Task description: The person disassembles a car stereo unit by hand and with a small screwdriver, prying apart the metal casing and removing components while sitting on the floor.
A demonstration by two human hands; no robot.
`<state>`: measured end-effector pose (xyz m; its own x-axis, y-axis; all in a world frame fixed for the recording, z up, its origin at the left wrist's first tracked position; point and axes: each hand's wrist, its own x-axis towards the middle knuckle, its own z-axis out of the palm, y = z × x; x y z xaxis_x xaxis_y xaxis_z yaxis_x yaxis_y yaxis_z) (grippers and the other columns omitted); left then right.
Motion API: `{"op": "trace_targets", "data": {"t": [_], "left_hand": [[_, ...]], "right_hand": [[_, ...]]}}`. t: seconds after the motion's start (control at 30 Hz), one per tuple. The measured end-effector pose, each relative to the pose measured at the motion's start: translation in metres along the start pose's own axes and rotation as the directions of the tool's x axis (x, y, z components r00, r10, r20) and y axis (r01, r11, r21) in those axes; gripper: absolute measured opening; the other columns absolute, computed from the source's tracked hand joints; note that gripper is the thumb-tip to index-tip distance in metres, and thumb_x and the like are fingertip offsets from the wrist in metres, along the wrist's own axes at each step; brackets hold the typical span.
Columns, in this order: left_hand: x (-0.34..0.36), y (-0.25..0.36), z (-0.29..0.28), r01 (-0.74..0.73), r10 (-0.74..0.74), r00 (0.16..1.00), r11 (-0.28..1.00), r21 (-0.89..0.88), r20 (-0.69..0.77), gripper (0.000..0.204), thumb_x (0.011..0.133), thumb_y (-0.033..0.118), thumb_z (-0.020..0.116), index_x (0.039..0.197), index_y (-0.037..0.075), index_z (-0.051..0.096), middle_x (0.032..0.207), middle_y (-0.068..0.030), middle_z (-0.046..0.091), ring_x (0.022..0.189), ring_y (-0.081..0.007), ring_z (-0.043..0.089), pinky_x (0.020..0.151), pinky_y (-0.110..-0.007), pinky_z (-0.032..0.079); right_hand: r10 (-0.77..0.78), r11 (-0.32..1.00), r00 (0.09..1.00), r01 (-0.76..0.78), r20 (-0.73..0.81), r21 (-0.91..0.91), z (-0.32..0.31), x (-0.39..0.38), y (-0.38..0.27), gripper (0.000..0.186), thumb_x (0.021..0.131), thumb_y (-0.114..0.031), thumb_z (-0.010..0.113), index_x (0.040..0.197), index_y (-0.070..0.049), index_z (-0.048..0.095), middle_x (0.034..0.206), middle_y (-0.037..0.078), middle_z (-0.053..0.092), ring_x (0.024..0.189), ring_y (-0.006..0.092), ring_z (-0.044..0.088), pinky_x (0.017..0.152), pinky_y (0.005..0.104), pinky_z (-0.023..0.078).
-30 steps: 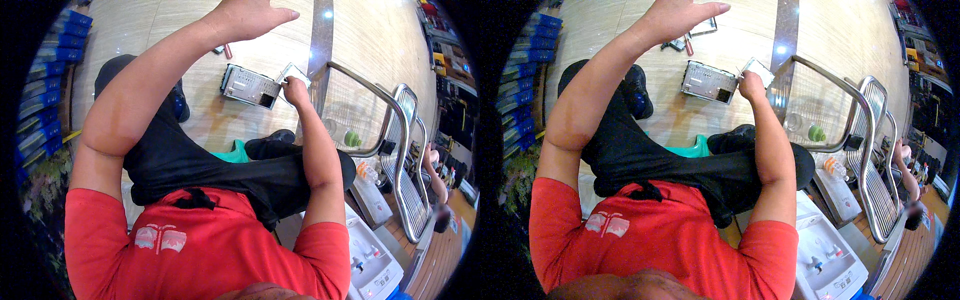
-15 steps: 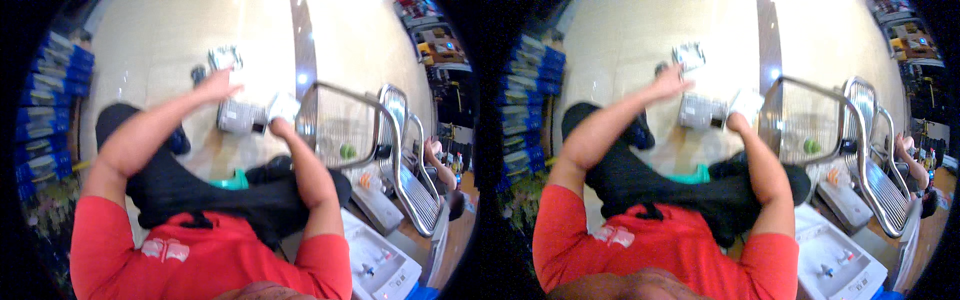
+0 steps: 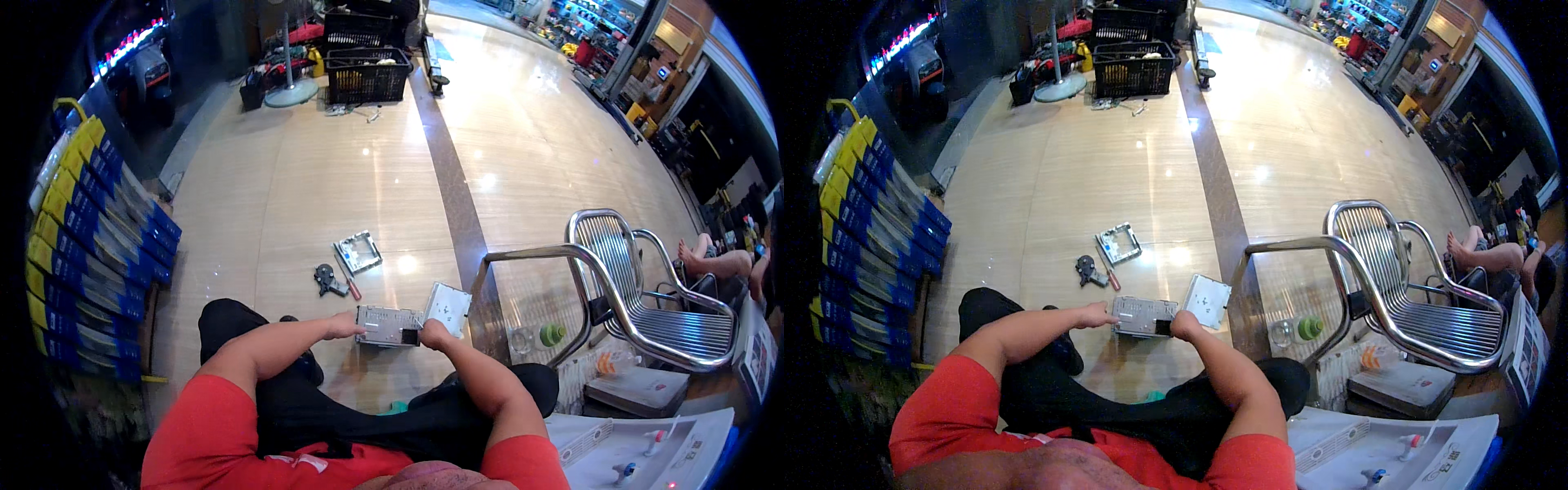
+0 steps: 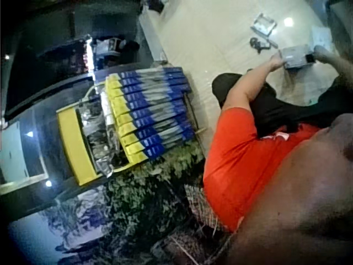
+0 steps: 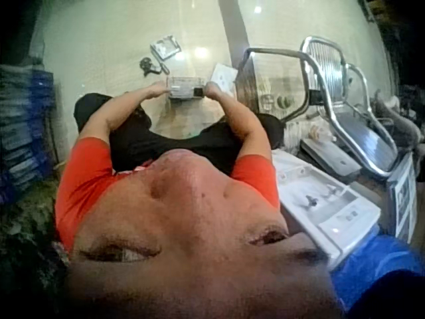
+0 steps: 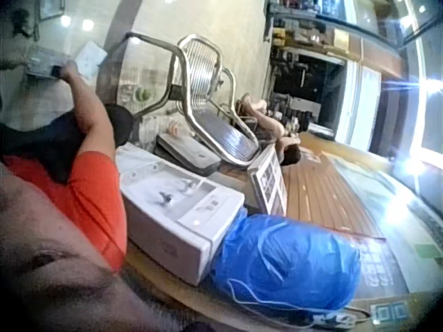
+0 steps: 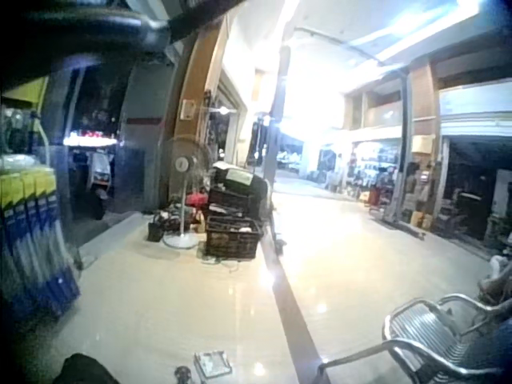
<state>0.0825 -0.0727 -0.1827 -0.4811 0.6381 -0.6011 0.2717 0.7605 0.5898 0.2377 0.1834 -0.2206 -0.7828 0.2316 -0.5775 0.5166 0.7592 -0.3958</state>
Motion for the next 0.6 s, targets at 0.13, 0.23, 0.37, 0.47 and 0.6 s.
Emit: {"op": "trace_targets", "data": {"t": [0.13, 0.23, 0.37, 0.47, 0.6], "left_hand": [[0.032, -0.039, 0.017, 0.122, 0.008, 0.941, 0.924, -0.361, 0.339, 0.058, 0.093, 0.032, 0.071, 0.143, 0.011, 0.052, 0.122, -0.0063, 0.06, 0.079, -0.0136, 0.045, 0.06, -0.033, 0.041], [0.04, -0.04, 0.02, 0.153, -0.041, 0.949, 0.927, -0.342, 0.313, 0.057, 0.094, 0.03, 0.068, 0.146, 0.016, 0.05, 0.133, -0.0059, 0.057, 0.109, -0.0211, 0.052, 0.083, -0.045, 0.05], [0.033, -0.032, 0.022, 0.203, -0.075, 0.939, 0.909, -0.364, 0.335, 0.06, 0.094, 0.027, 0.066, 0.15, 0.017, 0.045, 0.146, -0.0093, 0.052, 0.134, -0.0312, 0.048, 0.101, -0.06, 0.045], [0.03, -0.025, 0.019, 0.228, -0.074, 0.926, 0.891, -0.392, 0.369, 0.06, 0.094, 0.027, 0.065, 0.15, 0.017, 0.044, 0.149, -0.01, 0.05, 0.139, -0.033, 0.044, 0.104, -0.065, 0.041], [0.03, -0.034, 0.021, 0.252, -0.094, 0.933, 0.858, -0.447, 0.346, 0.061, 0.094, 0.026, 0.065, 0.15, 0.018, 0.044, 0.151, -0.0103, 0.048, 0.14, -0.0341, 0.044, 0.106, -0.067, 0.039]], "right_hand": [[-0.026, 0.999, 0.998, 0.025, -0.057, -0.021, 0.006, 0.009, -0.001, 0.031, 0.082, -0.023, 0.063, 0.08, 0.006, 0.074, 0.09, 0.032, 0.07, 0.09, 0.0454, 0.07, 0.08, 0.0497, 0.056], [-0.124, 0.984, 0.991, 0.116, -0.047, -0.138, 0.008, 0.016, 0.004, 0.03, 0.079, -0.022, 0.063, 0.082, 0.006, 0.074, 0.093, 0.032, 0.07, 0.091, 0.0456, 0.07, 0.082, 0.0492, 0.056], [-0.057, 0.993, 0.996, 0.049, -0.075, -0.108, 0.011, 0.017, 0.003, 0.026, 0.077, -0.019, 0.062, 0.083, 0.003, 0.075, 0.095, 0.029, 0.071, 0.092, 0.0434, 0.07, 0.082, 0.0484, 0.057], [-0.055, 0.987, 0.997, 0.046, -0.056, -0.153, 0.009, 0.017, 0.006, 0.024, 0.078, -0.017, 0.062, 0.085, 0.001, 0.076, 0.095, 0.028, 0.072, 0.092, 0.0423, 0.071, 0.082, 0.0481, 0.057], [-0.015, 0.999, 0.998, 0.013, -0.061, -0.033, 0.006, 0.015, -0.004, 0.025, 0.079, -0.016, 0.059, 0.083, 0.002, 0.075, 0.094, 0.029, 0.071, 0.091, 0.0434, 0.071, 0.082, 0.0487, 0.057]]}}
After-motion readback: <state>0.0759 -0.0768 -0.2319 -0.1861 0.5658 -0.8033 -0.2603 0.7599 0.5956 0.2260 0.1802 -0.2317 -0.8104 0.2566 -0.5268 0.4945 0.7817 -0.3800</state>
